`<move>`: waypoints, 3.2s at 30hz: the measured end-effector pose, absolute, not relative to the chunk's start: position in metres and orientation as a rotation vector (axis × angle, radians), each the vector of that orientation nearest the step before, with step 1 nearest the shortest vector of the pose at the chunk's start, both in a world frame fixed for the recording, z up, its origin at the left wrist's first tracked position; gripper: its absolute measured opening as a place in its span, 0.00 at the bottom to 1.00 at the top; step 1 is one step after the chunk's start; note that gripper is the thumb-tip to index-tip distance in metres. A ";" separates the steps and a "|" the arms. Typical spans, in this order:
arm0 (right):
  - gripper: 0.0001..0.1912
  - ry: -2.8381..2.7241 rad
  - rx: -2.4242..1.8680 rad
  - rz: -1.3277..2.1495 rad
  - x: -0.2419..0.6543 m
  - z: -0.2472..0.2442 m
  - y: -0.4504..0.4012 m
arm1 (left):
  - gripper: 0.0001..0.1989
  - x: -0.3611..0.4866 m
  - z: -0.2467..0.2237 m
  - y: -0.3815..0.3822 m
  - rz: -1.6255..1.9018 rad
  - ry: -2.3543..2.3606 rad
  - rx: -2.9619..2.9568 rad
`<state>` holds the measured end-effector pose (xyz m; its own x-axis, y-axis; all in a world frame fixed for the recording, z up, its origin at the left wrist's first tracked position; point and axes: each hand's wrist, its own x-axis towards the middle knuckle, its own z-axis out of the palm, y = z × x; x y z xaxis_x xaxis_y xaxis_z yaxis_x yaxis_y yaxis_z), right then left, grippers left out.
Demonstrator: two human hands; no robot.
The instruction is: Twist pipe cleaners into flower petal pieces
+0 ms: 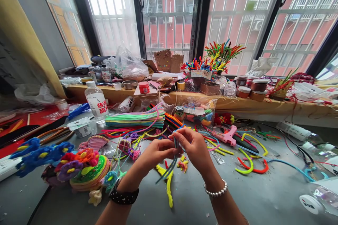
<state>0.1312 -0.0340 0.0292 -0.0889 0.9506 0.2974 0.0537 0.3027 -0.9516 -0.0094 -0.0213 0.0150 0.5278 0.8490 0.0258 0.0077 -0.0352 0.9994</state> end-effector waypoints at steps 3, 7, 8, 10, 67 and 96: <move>0.12 -1.293 -0.936 1.146 0.130 0.029 -0.034 | 0.13 -0.010 0.017 -0.023 0.743 0.734 1.360; 0.12 -1.131 -0.887 1.291 0.128 0.028 -0.034 | 0.13 -0.011 0.020 -0.025 0.709 0.745 1.395; 0.11 -1.099 -0.874 1.311 0.128 0.027 -0.033 | 0.13 -0.011 0.021 -0.025 0.699 0.751 1.417; 0.10 -1.033 -0.829 1.343 0.128 0.024 -0.031 | 0.13 -0.012 0.022 -0.026 0.676 0.748 1.451; 0.10 -0.513 -0.401 1.545 0.131 0.018 -0.026 | 0.15 -0.010 0.018 -0.029 0.524 0.670 1.409; 0.14 -1.561 -1.012 1.267 0.119 0.020 -0.032 | 0.09 -0.009 0.016 -0.019 1.279 0.799 1.021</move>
<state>0.1187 -0.0318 0.0205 -0.2996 0.9456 0.1268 0.0699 0.1544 -0.9855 -0.0091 -0.0187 0.0157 0.1446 0.9873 0.0659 -0.3732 -0.0073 0.9277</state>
